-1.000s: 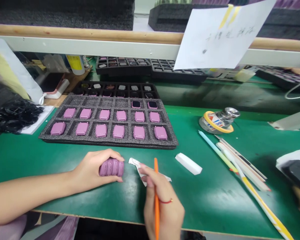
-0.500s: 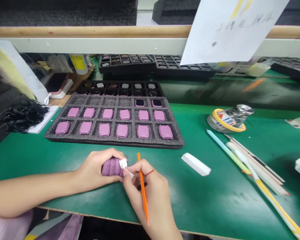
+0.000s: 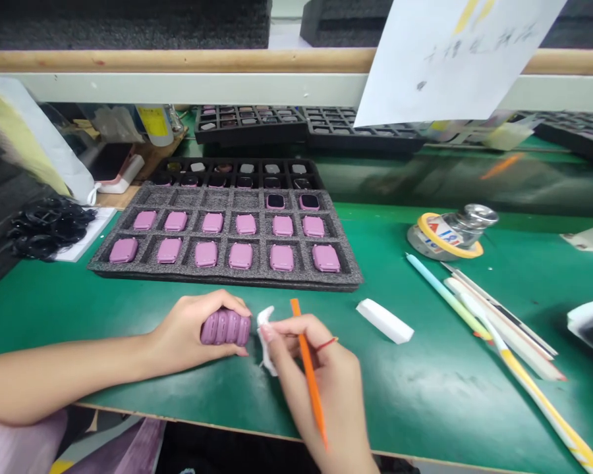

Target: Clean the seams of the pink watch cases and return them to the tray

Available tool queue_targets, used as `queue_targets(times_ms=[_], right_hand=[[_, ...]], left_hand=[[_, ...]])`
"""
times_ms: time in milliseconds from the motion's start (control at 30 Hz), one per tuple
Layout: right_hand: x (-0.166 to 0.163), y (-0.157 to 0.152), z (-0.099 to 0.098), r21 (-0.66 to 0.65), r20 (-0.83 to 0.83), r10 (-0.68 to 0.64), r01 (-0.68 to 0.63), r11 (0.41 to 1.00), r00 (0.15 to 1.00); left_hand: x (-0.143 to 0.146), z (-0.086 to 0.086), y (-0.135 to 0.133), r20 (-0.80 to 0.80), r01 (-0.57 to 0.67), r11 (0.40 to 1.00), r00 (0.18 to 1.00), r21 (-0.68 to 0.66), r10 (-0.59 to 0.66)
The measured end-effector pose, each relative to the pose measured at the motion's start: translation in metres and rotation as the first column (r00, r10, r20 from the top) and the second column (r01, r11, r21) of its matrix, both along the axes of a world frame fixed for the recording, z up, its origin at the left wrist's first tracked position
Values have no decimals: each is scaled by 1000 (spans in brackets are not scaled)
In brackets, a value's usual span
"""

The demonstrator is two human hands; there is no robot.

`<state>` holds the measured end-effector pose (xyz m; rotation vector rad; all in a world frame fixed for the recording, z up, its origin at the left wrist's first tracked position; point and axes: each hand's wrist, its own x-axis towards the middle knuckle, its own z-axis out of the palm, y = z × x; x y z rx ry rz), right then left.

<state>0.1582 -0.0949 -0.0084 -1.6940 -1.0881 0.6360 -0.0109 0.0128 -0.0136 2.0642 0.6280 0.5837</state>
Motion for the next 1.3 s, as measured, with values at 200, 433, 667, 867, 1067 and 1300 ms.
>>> queue_targets(times_ms=[200,433,667,867,1067,1300], right_hand=[[0,6,-1,52,210,125,-139,989,970],[6,7,-3,95,67,109,-115,989,992],[8,16,-5,157,60,117,-125,980,991],[9,17,-1,171,195,23,-57,984,981],[14,17,0,83,185,167,-185,979,968],[36,12,-8,-24,153,77,-74,997,985]], left_hand=[[1,1,2,-7,2,1000,1000,-3,-2],[0,2,3,-28,-7,999,1000,-42,5],[0,5,5,-47,-29,996,999,-90,25],[0,6,6,-63,-55,993,997,-107,48],[-1,6,6,-42,-37,995,999,-96,33],[-2,5,6,0,18,998,1000,-53,-19]])
